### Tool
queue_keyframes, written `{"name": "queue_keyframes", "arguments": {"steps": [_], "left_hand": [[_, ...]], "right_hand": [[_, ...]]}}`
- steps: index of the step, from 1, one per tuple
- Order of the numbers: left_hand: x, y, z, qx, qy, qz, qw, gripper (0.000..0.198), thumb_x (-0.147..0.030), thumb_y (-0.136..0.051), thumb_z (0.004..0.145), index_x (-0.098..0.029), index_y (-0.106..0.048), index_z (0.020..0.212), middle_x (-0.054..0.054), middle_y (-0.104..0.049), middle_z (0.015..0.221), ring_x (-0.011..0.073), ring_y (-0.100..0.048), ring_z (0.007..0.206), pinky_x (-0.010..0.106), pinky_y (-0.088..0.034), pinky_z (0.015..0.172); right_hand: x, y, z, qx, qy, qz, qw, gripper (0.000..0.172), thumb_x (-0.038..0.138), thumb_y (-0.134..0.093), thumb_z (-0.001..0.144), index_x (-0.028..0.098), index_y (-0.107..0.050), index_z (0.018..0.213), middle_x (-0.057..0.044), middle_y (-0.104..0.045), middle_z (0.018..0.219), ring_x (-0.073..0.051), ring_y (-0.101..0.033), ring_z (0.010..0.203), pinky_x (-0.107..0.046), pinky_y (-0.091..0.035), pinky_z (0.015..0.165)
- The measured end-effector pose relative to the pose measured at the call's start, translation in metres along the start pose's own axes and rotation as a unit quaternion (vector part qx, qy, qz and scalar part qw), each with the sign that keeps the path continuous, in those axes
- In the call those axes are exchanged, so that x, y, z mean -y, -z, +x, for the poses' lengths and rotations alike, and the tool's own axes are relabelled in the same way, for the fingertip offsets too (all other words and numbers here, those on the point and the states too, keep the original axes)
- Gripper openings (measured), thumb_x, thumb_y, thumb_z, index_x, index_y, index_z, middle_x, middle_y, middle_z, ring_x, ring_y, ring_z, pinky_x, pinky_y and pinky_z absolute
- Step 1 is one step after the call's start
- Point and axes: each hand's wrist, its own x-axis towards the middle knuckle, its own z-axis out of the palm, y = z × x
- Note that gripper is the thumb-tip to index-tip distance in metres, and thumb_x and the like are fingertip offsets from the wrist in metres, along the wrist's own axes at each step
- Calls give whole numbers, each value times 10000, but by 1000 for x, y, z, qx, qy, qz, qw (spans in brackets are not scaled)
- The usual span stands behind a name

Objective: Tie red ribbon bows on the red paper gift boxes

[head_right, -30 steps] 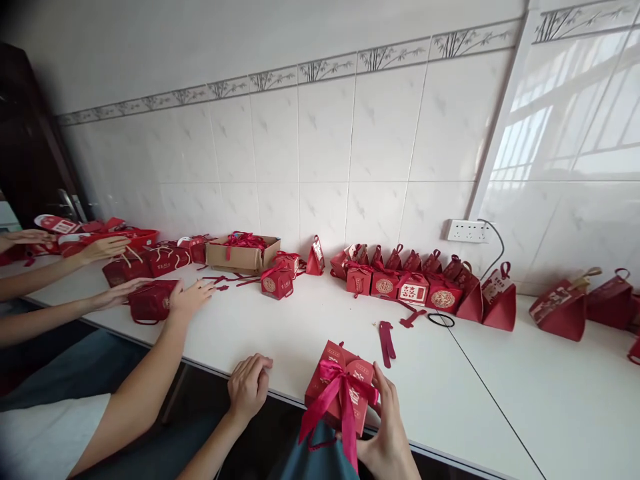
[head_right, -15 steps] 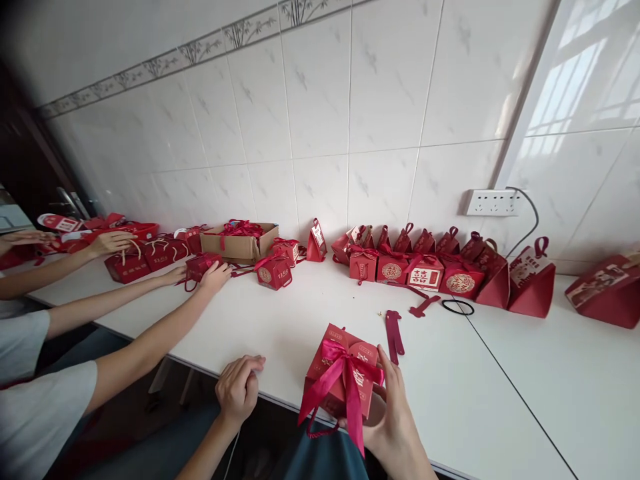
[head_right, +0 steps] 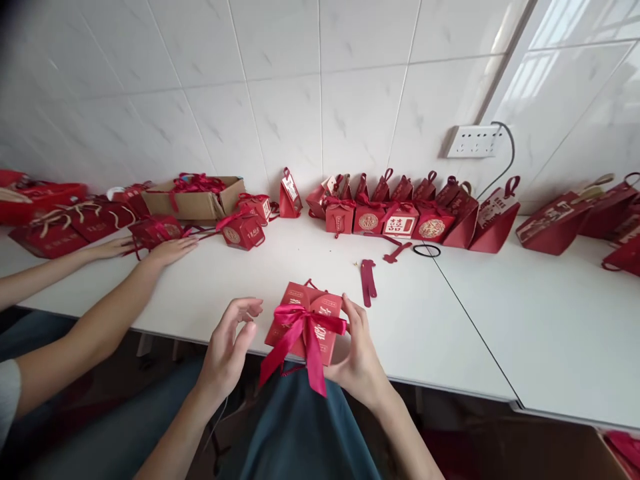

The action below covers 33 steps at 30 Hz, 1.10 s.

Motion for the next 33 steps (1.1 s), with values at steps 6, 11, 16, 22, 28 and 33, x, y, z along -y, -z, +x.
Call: {"name": "queue_keyframes", "arguments": {"steps": [6,11,16,22,28,33], "left_hand": [[-33,-2,-4,25,-30,7,999,123,-314,-537,857,-194,-556,873,14,-604,826,136,-594,769,249,-484,708],[-44,6,-17,-50,-137,40,988,122,-196,-560,871,-183,-531,753,-24,-571,687,87,-564,645,192,-463,594],[-71,11,-41,-54,-355,136,923,119,-127,-676,785,-157,-619,885,-2,-631,718,112,-576,663,290,-489,680],[-92,10,-58,-80,-370,126,917,163,-98,-710,757,-154,-640,893,-61,-664,656,61,-593,545,269,-507,645],[-106,11,-57,-77,-359,111,923,115,-96,-719,748,-154,-647,816,-70,-678,625,46,-598,516,261,-527,632],[-104,8,-56,-70,-363,96,924,180,-89,-739,720,-158,-642,854,-65,-684,644,60,-609,537,273,-531,629]], "right_hand": [[20,-1,0,26,76,-64,995,964,386,-719,752,301,-84,1473,-136,-355,1306,-307,-425,1236,-488,-481,956],[33,0,-5,34,86,-56,994,966,363,-719,758,284,-76,1475,-142,-353,1282,-286,-457,1193,-472,-519,908],[49,2,-8,12,135,-54,989,987,363,-729,749,281,-74,1483,-144,-371,1266,-299,-448,1183,-500,-519,901],[61,9,-16,-10,158,-36,987,932,337,-702,781,302,-90,1483,-135,-339,1338,-300,-384,1253,-494,-509,934],[65,16,-19,-29,159,-50,986,965,312,-730,756,318,-92,1481,-134,-343,1350,-315,-382,1259,-528,-494,943],[64,19,-21,-40,152,-58,986,983,330,-745,737,321,-102,1479,-138,-362,1338,-332,-405,1246,-547,-484,941]]}}
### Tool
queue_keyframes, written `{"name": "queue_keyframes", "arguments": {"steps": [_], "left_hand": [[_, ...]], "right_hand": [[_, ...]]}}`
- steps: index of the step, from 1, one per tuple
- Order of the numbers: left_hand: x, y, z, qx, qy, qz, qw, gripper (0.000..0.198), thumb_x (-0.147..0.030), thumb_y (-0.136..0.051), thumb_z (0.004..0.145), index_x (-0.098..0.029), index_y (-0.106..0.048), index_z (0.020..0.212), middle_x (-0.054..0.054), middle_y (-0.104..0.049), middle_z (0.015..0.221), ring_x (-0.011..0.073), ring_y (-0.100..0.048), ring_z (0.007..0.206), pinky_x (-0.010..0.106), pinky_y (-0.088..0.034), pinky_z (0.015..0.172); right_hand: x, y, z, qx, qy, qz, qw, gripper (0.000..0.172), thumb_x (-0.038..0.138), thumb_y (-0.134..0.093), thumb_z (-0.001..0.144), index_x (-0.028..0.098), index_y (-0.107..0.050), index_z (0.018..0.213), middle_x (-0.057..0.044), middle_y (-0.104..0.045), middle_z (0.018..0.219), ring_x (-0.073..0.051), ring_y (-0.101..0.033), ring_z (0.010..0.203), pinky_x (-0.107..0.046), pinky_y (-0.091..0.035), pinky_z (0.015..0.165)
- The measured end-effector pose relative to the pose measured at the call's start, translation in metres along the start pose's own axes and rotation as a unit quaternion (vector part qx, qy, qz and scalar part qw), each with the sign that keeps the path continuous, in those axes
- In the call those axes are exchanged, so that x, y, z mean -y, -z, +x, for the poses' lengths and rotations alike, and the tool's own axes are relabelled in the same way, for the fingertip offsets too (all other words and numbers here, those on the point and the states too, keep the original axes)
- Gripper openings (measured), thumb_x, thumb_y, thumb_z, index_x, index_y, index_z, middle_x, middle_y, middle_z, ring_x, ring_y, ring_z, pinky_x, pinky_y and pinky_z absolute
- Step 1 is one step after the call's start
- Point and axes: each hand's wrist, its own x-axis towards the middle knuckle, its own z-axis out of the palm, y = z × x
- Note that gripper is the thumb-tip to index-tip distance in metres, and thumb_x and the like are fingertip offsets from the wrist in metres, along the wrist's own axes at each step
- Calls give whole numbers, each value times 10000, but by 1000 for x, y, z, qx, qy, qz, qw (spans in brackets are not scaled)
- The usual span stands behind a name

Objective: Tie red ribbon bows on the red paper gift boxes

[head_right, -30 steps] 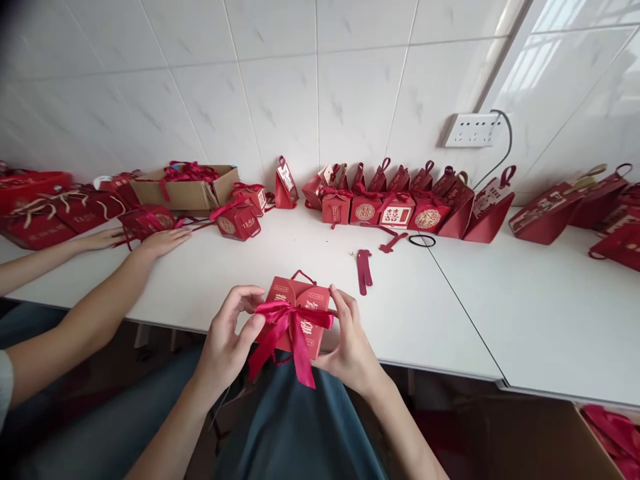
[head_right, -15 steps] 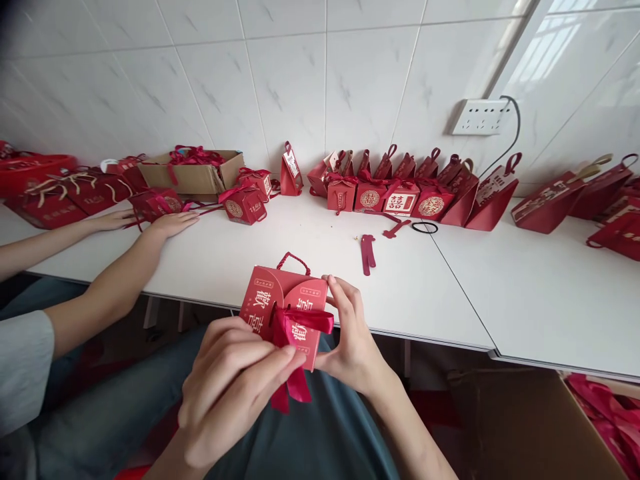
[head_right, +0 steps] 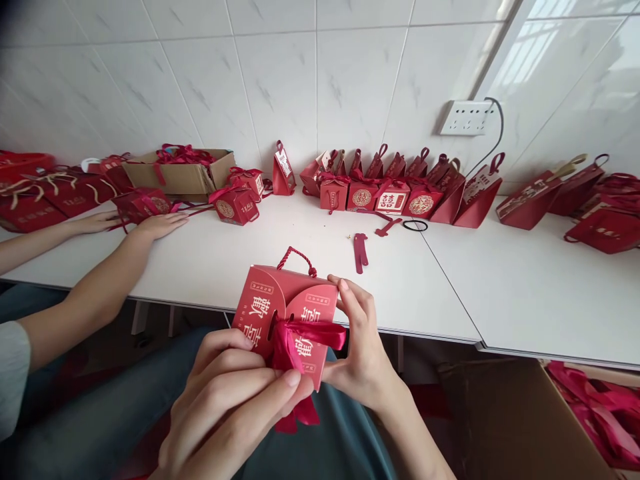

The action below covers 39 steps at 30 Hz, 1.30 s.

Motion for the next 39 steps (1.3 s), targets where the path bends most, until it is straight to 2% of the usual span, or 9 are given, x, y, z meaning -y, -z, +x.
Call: {"name": "queue_keyframes", "arguments": {"steps": [5,20,23,26,28,29,31,34,39], "left_hand": [[0,-4,0,1,-2,-6,1000,187,-94,-742,715,-167,-640,854,-65,-682,641,66,-606,522,284,-537,604],[3,-2,8,38,6,-4,999,205,-128,-747,722,-204,-625,868,-52,-683,666,92,-627,549,310,-569,605],[8,-2,5,43,17,-56,997,108,-213,-669,810,-191,-623,905,-29,-658,660,104,-618,585,320,-570,634],[18,-4,2,-66,78,-126,987,193,-280,-445,938,-189,-615,922,15,-606,720,141,-613,705,344,-565,684],[27,-5,3,-124,168,-135,969,164,-216,-447,926,-201,-597,989,42,-599,864,171,-613,869,355,-559,773],[30,-6,5,-112,213,-136,961,173,-186,-482,901,-209,-583,1040,55,-597,967,188,-600,969,364,-547,838],[35,-6,7,-19,282,-154,947,294,-178,-535,863,-220,-541,1153,79,-554,1180,226,-547,1134,384,-516,939],[36,-8,7,93,309,-193,926,448,-215,-542,853,-233,-444,1290,105,-503,1314,251,-531,1191,381,-531,938],[33,-5,6,115,280,-151,941,538,-184,-575,810,-223,-410,1321,101,-589,1238,230,-612,1089,344,-564,887]], "right_hand": [[-2,2,-4,-11,-16,10,1000,979,332,-743,739,310,-105,1481,-136,-355,1344,-331,-388,1259,-553,-447,981],[-3,4,1,-8,-13,5,1000,940,271,-716,766,306,-106,1480,-140,-342,1358,-325,-399,1268,-527,-491,948],[-5,4,0,-9,-16,-4,1000,978,274,-745,738,317,-106,1478,-144,-339,1351,-338,-398,1266,-550,-489,939],[-8,6,-2,-12,-14,-9,1000,966,253,-739,744,329,-111,1475,-136,-324,1346,-339,-377,1286,-553,-471,966],[-9,7,-2,-12,-2,-10,1000,943,237,-723,759,340,-115,1473,-128,-315,1346,-340,-370,1296,-559,-450,992],[-9,8,-2,-12,8,-13,1000,938,230,-721,761,342,-120,1472,-127,-315,1346,-343,-372,1296,-567,-439,1002],[-9,9,-2,-15,28,-23,999,940,219,-725,757,337,-129,1474,-128,-318,1345,-352,-378,1292,-584,-418,1017],[-8,10,-1,-30,52,-50,997,927,244,-722,760,342,-137,1473,-122,-329,1336,-352,-389,1285,-603,-396,1028],[0,20,1,-11,73,-106,992,883,229,-676,798,335,-122,1478,-123,-326,1360,-340,-386,1294,-585,-432,1009]]}}
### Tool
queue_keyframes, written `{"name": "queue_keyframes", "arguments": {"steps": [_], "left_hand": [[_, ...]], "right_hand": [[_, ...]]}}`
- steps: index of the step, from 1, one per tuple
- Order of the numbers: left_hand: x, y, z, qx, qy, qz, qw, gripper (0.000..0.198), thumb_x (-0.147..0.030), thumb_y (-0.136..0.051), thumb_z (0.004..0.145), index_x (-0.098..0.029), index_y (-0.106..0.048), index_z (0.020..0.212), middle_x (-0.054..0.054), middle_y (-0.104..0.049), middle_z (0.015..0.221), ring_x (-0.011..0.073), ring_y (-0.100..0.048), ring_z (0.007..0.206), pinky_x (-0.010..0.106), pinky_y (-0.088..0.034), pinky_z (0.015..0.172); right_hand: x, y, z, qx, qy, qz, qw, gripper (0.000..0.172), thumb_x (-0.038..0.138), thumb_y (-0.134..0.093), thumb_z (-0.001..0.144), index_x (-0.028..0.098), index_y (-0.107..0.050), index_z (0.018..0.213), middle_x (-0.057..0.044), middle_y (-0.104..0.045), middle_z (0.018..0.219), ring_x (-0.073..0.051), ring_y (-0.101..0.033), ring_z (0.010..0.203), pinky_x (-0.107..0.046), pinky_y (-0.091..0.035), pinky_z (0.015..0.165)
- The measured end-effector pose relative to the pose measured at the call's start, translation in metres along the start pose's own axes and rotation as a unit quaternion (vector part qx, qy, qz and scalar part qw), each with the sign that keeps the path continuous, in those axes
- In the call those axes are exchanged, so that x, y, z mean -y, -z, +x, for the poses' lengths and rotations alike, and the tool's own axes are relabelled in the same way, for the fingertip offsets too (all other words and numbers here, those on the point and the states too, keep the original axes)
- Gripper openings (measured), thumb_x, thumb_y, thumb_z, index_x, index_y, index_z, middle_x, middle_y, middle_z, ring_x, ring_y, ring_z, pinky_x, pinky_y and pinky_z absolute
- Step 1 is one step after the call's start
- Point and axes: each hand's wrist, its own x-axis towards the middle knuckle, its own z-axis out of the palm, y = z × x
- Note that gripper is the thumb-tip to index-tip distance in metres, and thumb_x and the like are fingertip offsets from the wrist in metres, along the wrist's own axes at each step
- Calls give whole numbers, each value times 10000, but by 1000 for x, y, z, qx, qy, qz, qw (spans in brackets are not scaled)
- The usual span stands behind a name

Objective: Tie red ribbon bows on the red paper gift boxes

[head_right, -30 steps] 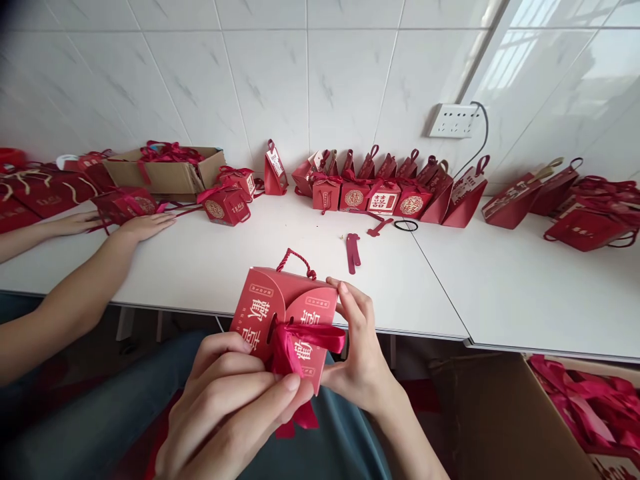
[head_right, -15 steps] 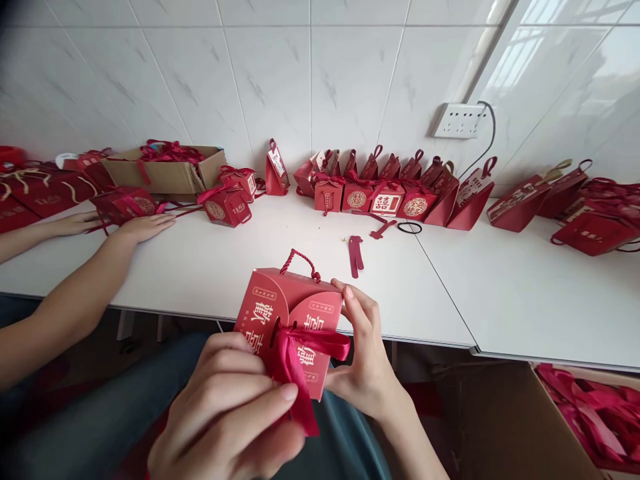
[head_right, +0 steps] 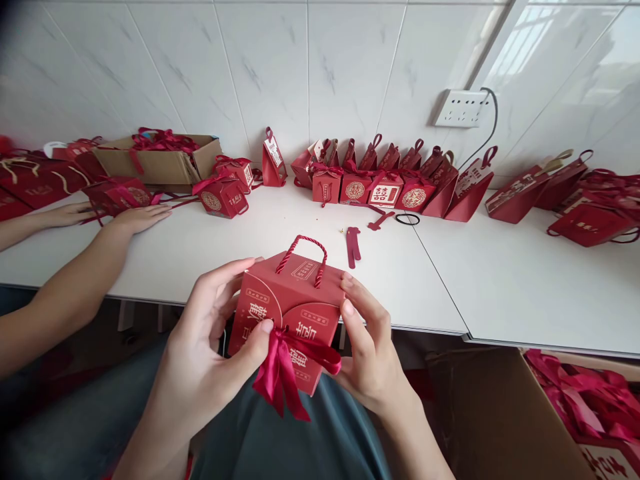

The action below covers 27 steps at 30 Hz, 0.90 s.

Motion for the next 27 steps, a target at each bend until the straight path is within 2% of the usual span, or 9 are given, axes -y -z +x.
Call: {"name": "queue_keyframes", "arguments": {"steps": [2,5,9,11,15,21,27], "left_hand": [[-2,5,3,4,-46,74,996,503,-173,-589,790,-216,-470,1277,71,-637,1172,211,-649,1016,325,-573,870],[-7,10,7,-5,-133,189,973,432,-168,-581,788,-177,-531,1217,61,-676,1121,192,-683,938,291,-583,846],[-12,8,3,-31,-181,284,941,429,-127,-526,806,-85,-520,1234,142,-657,1173,205,-685,963,263,-578,835],[-12,5,0,-38,-180,282,942,429,-110,-486,820,-59,-513,1246,165,-631,1211,209,-666,1013,250,-565,854],[-10,6,-4,-52,-158,211,963,438,-32,-424,826,-113,-540,1241,94,-644,1212,173,-646,1054,218,-534,909],[-12,10,-4,2,-120,140,983,497,-117,-532,806,-125,-485,1301,84,-592,1280,195,-623,1087,232,-589,816],[-14,7,-3,-25,-135,188,972,443,-142,-577,802,-128,-529,1242,85,-643,1205,187,-671,987,234,-602,777]], "right_hand": [[4,7,3,21,20,-35,999,874,170,-656,806,301,-119,1484,-139,-332,1367,-335,-380,1301,-571,-446,1001],[11,15,7,46,46,-87,994,862,114,-632,815,248,-111,1489,-174,-343,1376,-340,-378,1305,-566,-467,976],[18,18,11,41,69,-126,989,853,74,-637,798,180,-141,1484,-210,-365,1374,-358,-393,1294,-575,-486,943],[19,18,11,39,71,-129,988,859,64,-643,789,157,-143,1482,-219,-352,1383,-358,-382,1301,-575,-476,958],[20,19,9,36,60,-112,991,866,53,-642,786,165,-139,1482,-210,-343,1389,-338,-380,1308,-552,-471,980],[20,22,7,28,59,-110,992,867,89,-663,787,172,-149,1481,-200,-349,1389,-330,-398,1299,-530,-474,989],[20,21,8,27,67,-115,991,860,69,-648,795,167,-140,1482,-204,-350,1391,-338,-387,1307,-539,-473,986]]}}
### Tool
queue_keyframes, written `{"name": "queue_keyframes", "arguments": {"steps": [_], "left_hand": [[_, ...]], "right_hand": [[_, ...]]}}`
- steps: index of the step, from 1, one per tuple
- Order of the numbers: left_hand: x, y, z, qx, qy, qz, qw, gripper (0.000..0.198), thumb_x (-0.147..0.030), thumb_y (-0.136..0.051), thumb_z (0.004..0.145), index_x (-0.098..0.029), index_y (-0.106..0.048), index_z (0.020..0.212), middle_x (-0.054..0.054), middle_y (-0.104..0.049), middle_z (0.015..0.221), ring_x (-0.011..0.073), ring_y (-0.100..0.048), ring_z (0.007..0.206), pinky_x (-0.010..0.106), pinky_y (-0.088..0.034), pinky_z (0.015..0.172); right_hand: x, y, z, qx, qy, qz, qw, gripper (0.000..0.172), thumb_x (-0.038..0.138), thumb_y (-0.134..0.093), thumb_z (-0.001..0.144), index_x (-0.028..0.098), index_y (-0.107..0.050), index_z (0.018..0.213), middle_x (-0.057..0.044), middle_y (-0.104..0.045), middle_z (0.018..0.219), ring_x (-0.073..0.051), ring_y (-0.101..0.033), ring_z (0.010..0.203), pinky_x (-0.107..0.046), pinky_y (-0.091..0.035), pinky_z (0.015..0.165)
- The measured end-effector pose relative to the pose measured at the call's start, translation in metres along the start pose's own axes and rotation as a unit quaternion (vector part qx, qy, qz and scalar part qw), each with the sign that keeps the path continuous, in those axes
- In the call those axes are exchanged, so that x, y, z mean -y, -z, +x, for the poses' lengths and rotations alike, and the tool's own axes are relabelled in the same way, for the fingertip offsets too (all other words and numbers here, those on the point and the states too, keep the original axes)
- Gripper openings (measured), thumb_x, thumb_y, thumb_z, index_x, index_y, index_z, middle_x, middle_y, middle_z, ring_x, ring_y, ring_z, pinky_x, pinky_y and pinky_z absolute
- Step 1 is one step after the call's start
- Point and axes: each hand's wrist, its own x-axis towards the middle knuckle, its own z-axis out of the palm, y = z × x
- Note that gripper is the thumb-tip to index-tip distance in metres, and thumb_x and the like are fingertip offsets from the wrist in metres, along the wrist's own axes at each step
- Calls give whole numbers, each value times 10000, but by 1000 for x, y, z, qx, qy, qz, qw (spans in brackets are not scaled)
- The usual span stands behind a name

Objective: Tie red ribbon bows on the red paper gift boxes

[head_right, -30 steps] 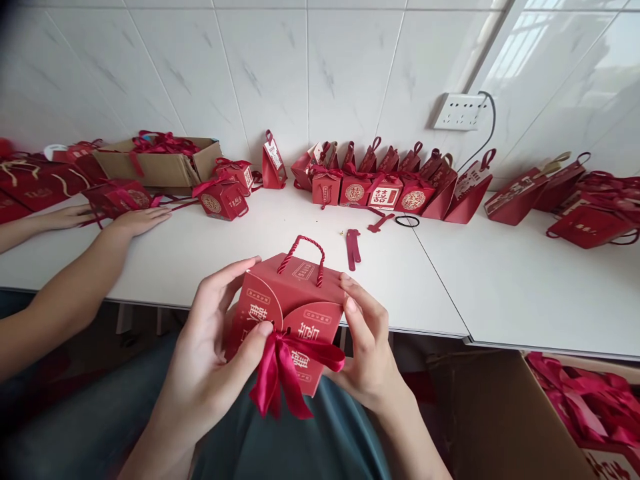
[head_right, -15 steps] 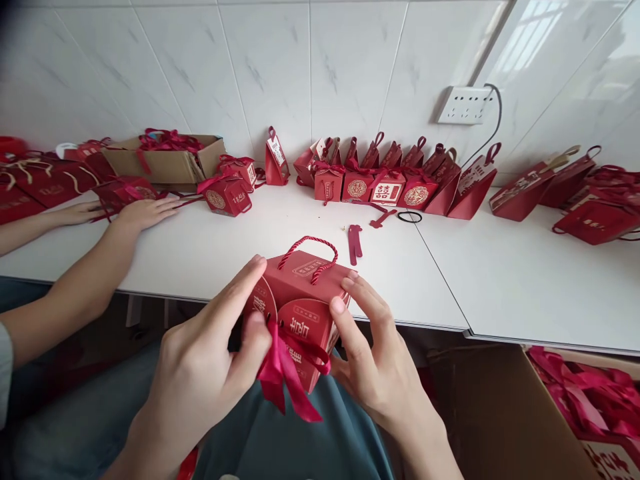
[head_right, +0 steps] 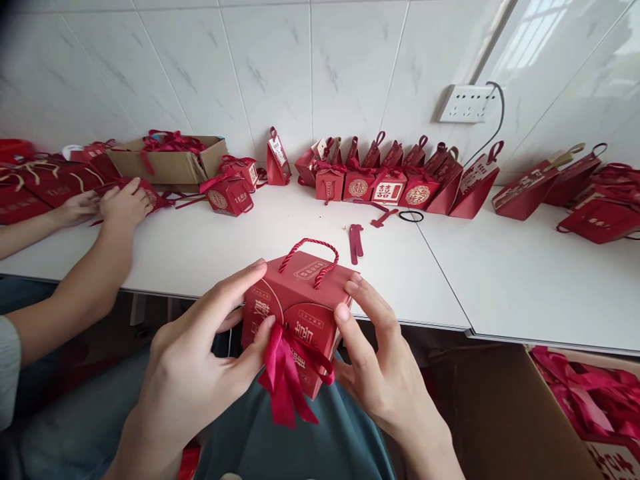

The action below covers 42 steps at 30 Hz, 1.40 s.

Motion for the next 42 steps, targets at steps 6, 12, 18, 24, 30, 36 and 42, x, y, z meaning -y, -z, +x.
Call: {"name": "queue_keyframes", "arguments": {"steps": [6,12,18,24,30,36,42], "left_hand": [[4,-3,-1,-43,-8,26,999,363,-41,-491,817,-151,-593,1148,48,-717,1049,127,-707,810,180,-577,786],[5,-2,-4,-5,2,-51,999,476,-144,-574,803,-153,-510,1275,85,-629,1230,201,-654,1026,254,-588,836],[2,1,-6,3,2,-79,997,563,-141,-622,776,-177,-468,1317,66,-595,1278,209,-604,1118,237,-611,781],[-1,4,-6,-5,-11,-51,999,568,-170,-629,772,-168,-460,1314,73,-586,1289,213,-600,1124,229,-612,769],[-7,2,-4,-30,-15,-18,999,488,-166,-636,768,-154,-498,1237,101,-614,1235,215,-625,1081,247,-610,767],[-6,-3,-3,-58,0,-5,998,353,-88,-552,800,-157,-534,1145,91,-647,1154,176,-637,1045,236,-577,825],[-1,-2,-5,-29,-1,-65,997,447,-102,-548,798,-163,-500,1238,92,-610,1225,202,-577,1149,309,-509,978]], "right_hand": [[0,-1,-3,12,1,8,1000,865,61,-654,786,136,-143,1479,-224,-330,1400,-345,-372,1312,-546,-466,988],[-2,-1,-8,5,-31,33,999,891,99,-680,777,187,-143,1483,-203,-337,1398,-337,-391,1303,-518,-513,948],[-4,-4,-7,-25,-36,77,996,907,66,-690,756,221,-165,1479,-172,-350,1390,-332,-379,1315,-529,-467,1000],[-6,-5,-4,-52,-14,83,995,881,76,-697,754,208,-202,1471,-176,-369,1399,-350,-400,1301,-577,-449,996],[-3,0,-1,-70,5,26,997,889,45,-717,728,271,-252,1452,-145,-401,1420,-359,-443,1271,-612,-487,934],[-3,-1,-6,-55,11,23,998,853,39,-686,757,263,-246,1453,-133,-372,1447,-352,-401,1304,-617,-448,974],[-6,-7,-4,-74,-3,38,996,853,92,-705,761,270,-240,1454,-132,-380,1431,-348,-430,1284,-598,-470,958]]}}
